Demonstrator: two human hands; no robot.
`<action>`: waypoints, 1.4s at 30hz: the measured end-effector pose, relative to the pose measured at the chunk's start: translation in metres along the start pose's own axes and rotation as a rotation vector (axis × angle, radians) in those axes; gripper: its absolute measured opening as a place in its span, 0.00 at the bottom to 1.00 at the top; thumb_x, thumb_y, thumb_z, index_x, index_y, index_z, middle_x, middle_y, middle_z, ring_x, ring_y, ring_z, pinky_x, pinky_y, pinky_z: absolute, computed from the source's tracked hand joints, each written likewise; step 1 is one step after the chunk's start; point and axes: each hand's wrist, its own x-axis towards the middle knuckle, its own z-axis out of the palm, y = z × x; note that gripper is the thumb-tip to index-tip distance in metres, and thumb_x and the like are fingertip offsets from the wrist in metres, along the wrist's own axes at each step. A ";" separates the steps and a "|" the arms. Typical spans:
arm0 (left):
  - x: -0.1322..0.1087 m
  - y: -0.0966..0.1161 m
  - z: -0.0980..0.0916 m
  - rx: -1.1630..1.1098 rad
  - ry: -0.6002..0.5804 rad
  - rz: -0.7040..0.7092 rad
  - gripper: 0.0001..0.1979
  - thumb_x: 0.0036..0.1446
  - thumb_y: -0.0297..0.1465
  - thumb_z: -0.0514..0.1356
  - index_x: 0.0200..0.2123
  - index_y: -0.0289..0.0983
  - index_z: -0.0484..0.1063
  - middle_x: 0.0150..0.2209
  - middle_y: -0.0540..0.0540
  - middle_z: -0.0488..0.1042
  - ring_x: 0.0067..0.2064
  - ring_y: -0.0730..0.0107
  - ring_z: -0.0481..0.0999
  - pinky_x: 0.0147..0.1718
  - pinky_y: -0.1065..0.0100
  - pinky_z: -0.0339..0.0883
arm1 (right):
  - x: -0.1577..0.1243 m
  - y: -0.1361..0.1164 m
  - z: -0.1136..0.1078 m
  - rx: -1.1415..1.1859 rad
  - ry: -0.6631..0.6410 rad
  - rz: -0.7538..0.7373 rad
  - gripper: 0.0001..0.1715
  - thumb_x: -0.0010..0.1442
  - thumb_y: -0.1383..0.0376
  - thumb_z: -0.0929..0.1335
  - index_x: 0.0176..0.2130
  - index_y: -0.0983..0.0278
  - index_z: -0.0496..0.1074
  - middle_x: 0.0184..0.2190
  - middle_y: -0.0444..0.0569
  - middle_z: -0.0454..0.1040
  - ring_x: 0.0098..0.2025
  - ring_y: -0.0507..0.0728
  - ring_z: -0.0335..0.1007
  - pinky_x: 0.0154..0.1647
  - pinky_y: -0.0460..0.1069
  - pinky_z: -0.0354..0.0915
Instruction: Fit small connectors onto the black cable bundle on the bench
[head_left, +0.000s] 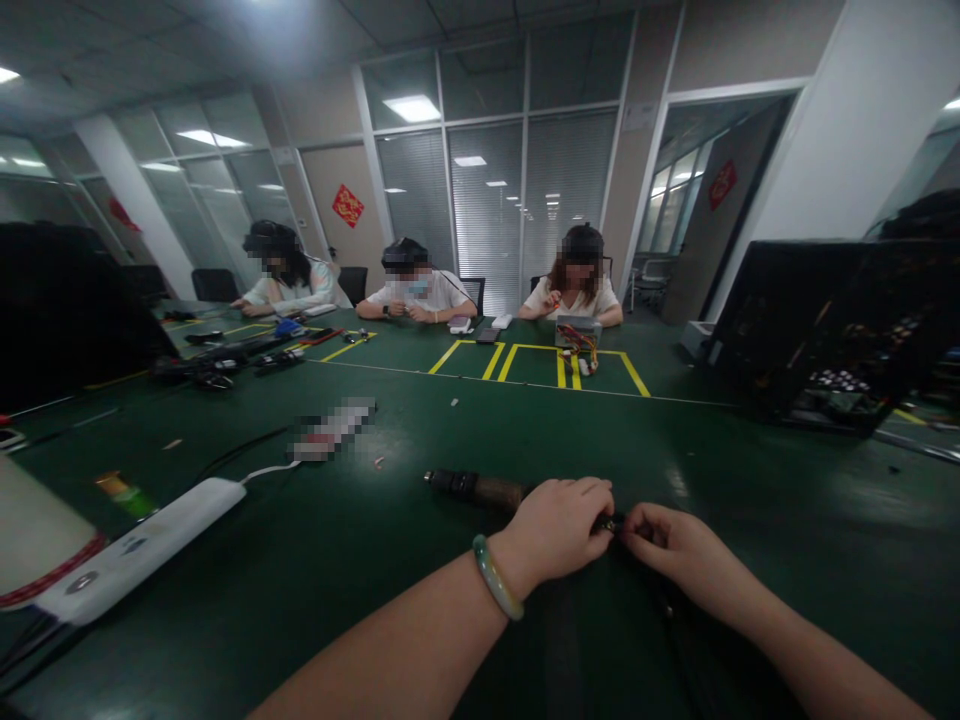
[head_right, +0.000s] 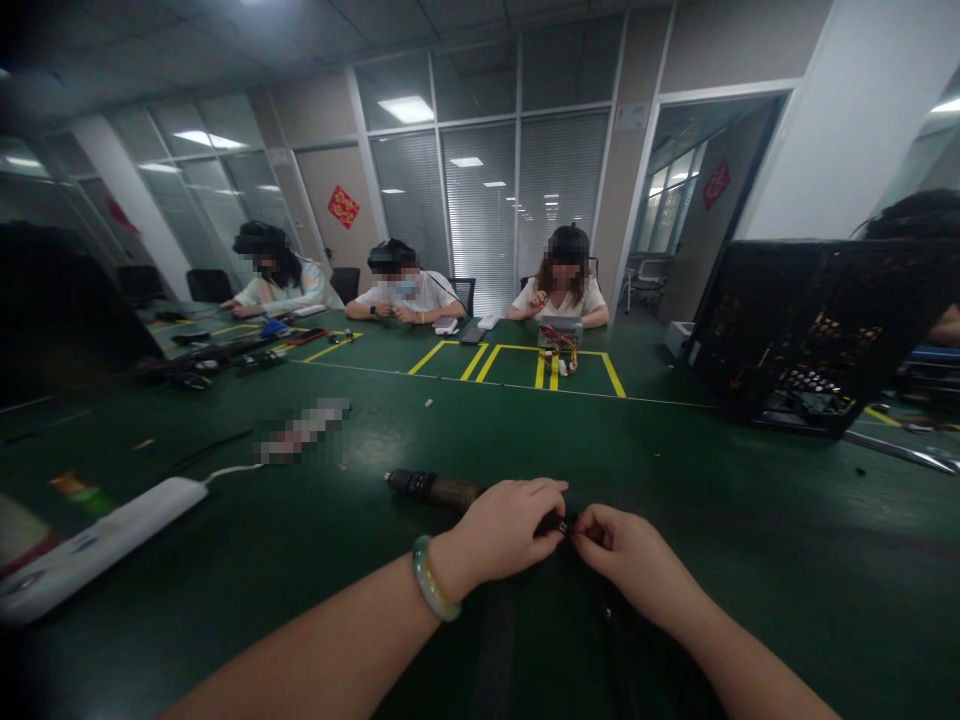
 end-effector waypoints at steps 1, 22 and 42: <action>0.000 0.000 0.000 0.002 -0.003 -0.005 0.09 0.57 0.34 0.60 0.41 0.38 0.68 0.54 0.47 0.68 0.49 0.64 0.71 0.46 0.62 0.66 | 0.000 -0.001 0.000 0.000 -0.002 0.001 0.11 0.61 0.58 0.64 0.33 0.62 0.70 0.26 0.42 0.71 0.28 0.53 0.67 0.27 0.45 0.59; 0.000 0.002 -0.005 0.007 -0.031 0.091 0.05 0.62 0.30 0.55 0.40 0.39 0.70 0.55 0.49 0.68 0.50 0.66 0.71 0.48 0.62 0.65 | -0.001 -0.002 0.000 -0.016 0.018 0.003 0.12 0.61 0.57 0.65 0.33 0.62 0.71 0.26 0.42 0.72 0.28 0.53 0.66 0.27 0.44 0.58; 0.001 0.002 -0.002 0.003 -0.015 -0.001 0.05 0.59 0.33 0.58 0.38 0.37 0.68 0.41 0.47 0.74 0.43 0.64 0.73 0.44 0.62 0.64 | -0.001 -0.008 0.001 -0.008 0.008 0.029 0.12 0.61 0.58 0.64 0.31 0.62 0.69 0.24 0.42 0.68 0.27 0.53 0.64 0.26 0.43 0.58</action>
